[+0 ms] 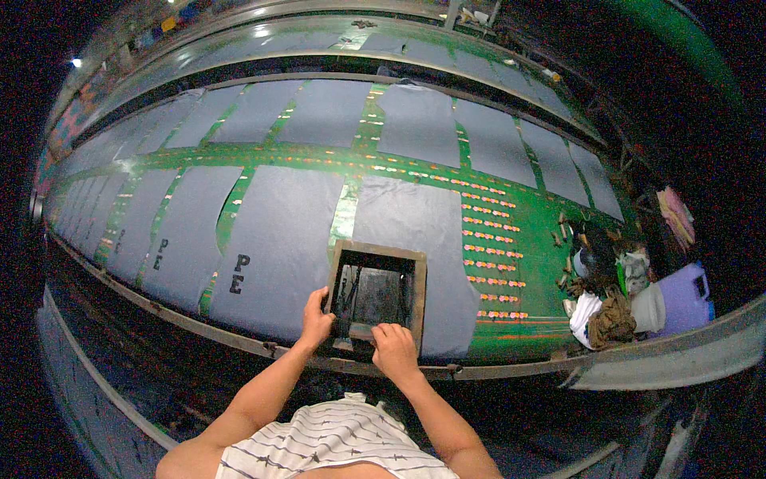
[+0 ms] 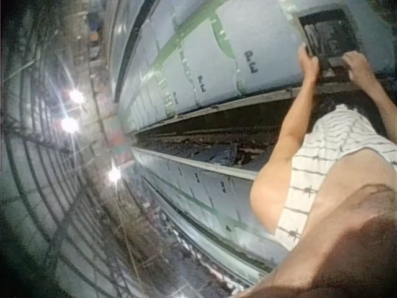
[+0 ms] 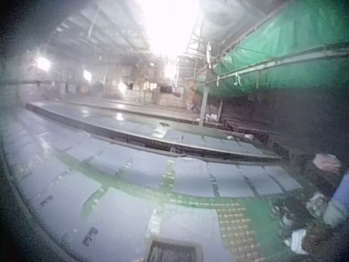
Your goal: The person repeatedly uses a squeegee to press ink through a stencil frame onto fabric pieces laid out on a conveyor belt. The person moves the frame along the belt, applying ink to multiple fabric sections in sequence.
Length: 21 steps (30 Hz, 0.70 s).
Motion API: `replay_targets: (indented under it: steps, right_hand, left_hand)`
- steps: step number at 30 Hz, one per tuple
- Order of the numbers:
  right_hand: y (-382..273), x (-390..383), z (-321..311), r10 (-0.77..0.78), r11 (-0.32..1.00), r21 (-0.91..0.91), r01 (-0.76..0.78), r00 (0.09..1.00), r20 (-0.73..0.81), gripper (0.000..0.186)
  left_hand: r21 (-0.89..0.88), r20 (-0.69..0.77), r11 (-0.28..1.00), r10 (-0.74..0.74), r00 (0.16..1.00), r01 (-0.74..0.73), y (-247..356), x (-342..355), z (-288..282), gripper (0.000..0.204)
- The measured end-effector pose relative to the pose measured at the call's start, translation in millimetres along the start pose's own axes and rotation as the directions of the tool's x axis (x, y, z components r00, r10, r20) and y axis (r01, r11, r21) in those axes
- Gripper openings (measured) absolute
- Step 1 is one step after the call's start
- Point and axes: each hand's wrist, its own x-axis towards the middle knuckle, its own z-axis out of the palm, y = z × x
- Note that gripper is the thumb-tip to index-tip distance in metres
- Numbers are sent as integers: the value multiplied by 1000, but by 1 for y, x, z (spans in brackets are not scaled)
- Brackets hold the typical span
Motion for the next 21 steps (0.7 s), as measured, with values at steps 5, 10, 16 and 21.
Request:
replay_targets:
  steps: [5,10,16,21]
  right_hand:
    - [5,1,1,27,994,111,-25,1000,-13,33]
    - [-8,-13,-3,-5,997,77,4,1000,9,35]
    - [2,4,13,-80,997,14,82,992,-99,41]
    - [40,53,31,-111,993,-45,105,978,-174,44]
  left_hand:
    - [29,3,999,23,1000,-23,-1,0,-1,61]
    - [12,-19,1000,19,1000,-19,3,-1,-1,59]
    - [74,-13,997,5,1000,-4,3,0,-3,60]
    - [41,-5,999,-18,1000,18,5,0,-2,59]
